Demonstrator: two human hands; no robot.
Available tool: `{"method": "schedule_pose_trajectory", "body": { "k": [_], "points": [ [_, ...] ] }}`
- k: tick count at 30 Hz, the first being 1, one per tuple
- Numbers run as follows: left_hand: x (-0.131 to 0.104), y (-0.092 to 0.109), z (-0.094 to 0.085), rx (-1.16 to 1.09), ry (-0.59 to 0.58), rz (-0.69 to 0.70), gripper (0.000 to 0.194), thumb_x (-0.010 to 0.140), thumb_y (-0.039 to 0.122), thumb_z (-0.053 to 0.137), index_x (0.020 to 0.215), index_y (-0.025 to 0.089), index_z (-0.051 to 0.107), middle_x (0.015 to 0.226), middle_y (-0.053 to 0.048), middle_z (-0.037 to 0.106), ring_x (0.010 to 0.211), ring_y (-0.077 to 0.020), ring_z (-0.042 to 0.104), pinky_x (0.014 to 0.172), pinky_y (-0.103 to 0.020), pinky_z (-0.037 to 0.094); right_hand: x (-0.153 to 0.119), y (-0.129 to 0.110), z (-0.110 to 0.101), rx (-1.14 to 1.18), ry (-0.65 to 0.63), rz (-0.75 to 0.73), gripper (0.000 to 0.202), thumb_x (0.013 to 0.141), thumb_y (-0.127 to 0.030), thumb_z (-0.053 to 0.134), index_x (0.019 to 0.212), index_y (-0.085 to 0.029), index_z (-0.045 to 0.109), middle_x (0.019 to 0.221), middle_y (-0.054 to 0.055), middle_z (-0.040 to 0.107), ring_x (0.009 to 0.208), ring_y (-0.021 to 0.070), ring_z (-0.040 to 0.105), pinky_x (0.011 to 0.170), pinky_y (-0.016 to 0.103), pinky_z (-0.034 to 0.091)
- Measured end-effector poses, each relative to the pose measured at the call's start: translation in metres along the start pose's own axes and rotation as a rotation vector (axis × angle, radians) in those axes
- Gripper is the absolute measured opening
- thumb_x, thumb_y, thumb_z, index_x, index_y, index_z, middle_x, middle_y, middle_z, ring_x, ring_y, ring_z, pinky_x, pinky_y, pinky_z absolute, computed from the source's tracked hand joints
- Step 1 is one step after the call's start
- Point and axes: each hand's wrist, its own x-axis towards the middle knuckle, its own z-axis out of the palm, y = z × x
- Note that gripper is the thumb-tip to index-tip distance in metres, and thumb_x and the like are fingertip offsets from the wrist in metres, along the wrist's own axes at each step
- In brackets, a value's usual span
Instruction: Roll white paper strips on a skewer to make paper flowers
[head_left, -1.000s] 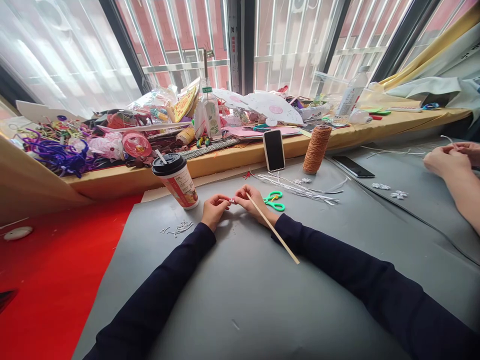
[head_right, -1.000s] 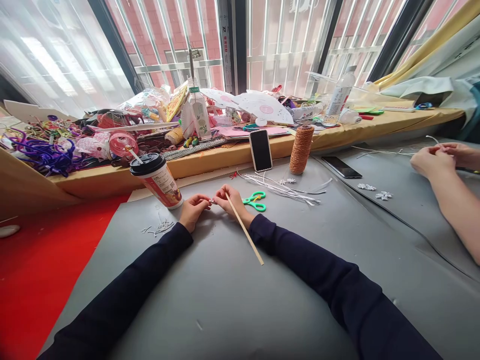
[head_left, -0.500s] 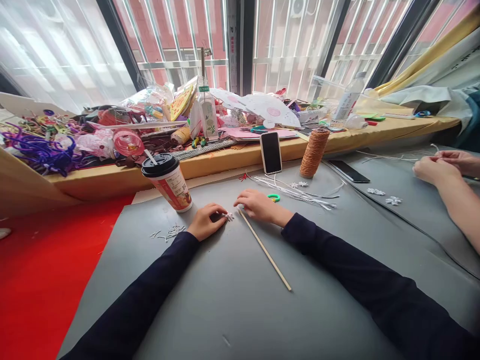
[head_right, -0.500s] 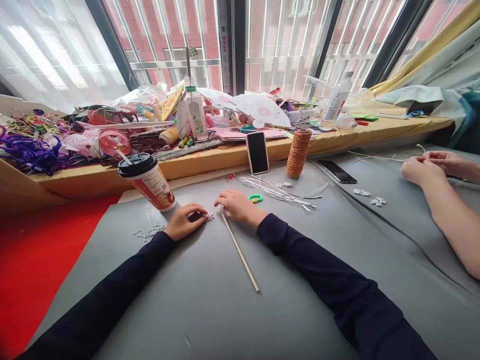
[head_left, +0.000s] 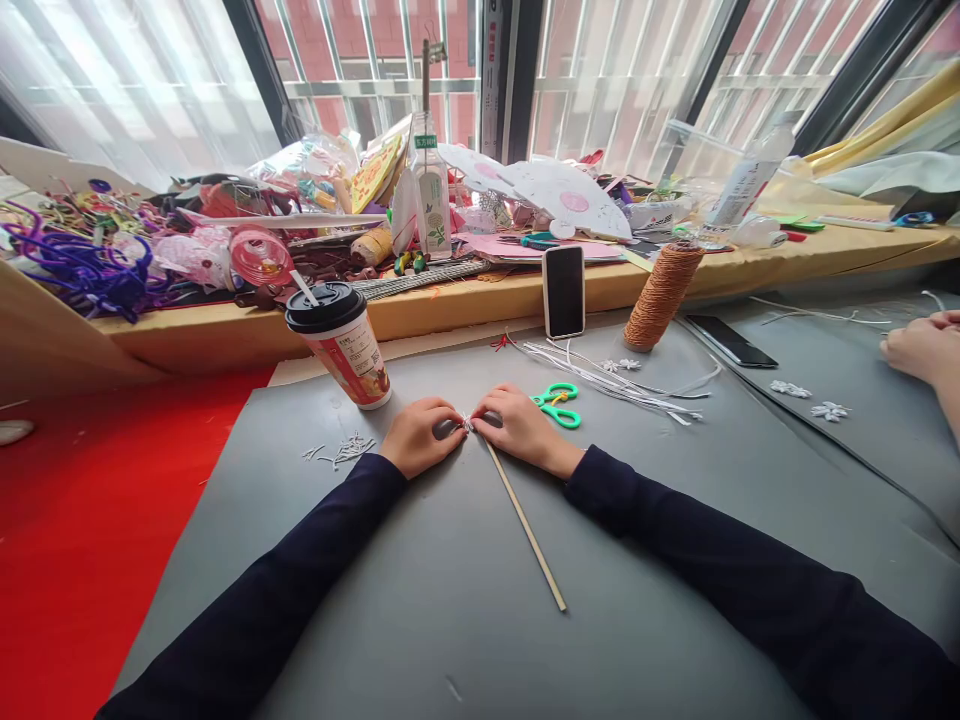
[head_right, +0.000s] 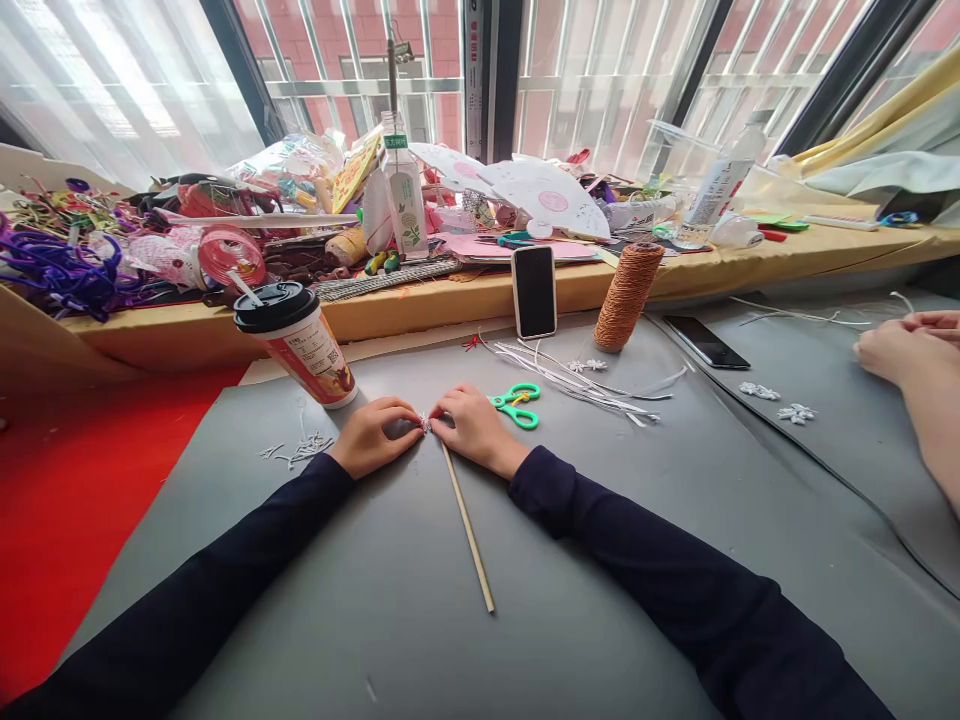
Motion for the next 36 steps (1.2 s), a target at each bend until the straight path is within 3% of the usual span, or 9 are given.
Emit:
{"method": "schedule_pose_trajectory", "body": {
  "k": [12,17,24,36],
  "points": [
    [-0.0002,-0.0049,-0.0010,0.107,0.086,0.127,0.019,0.075,0.028,0.054,0.091,0.023,0.062,0.091,-0.004,0.061,0.083,-0.0158,0.055,0.078,-0.030,0.043,0.0038,0.0028,-0.0054,0.245,0.027,0.250,0.014,0.075,-0.029,0.053,0.076,-0.021,0.064,0.080,0.001,0.063,0.085,0.0143,0.051,0.076,0.027,0.039],
    [-0.0012,-0.0058,0.0001,0.187,0.141,0.189,0.016,0.076,0.028,0.053,0.087,0.023,0.063,0.089,-0.003,0.062,0.082,-0.0152,0.055,0.078,-0.030,0.042,0.0032,0.0043,-0.0044,0.273,0.022,0.270,0.016,0.075,-0.032,0.053,0.077,-0.021,0.065,0.081,0.001,0.063,0.085,0.0145,0.052,0.077,0.027,0.039],
    [-0.0008,-0.0048,0.0015,0.248,0.152,0.175,0.016,0.078,0.028,0.051,0.086,0.022,0.063,0.087,-0.002,0.062,0.080,-0.0145,0.055,0.077,-0.029,0.042,0.0030,0.0042,-0.0038,0.284,0.008,0.264,0.017,0.075,-0.034,0.053,0.078,-0.022,0.065,0.081,0.001,0.063,0.085,0.0140,0.052,0.078,0.026,0.039],
    [-0.0013,-0.0011,-0.0003,0.238,0.101,0.181,0.016,0.078,0.026,0.049,0.086,0.024,0.062,0.090,-0.003,0.062,0.083,-0.0154,0.054,0.079,-0.030,0.041,0.0024,0.0038,-0.0041,0.278,0.006,0.241,0.017,0.075,-0.032,0.054,0.077,-0.021,0.065,0.079,0.001,0.063,0.085,0.0140,0.053,0.078,0.027,0.040]
  ]
}}
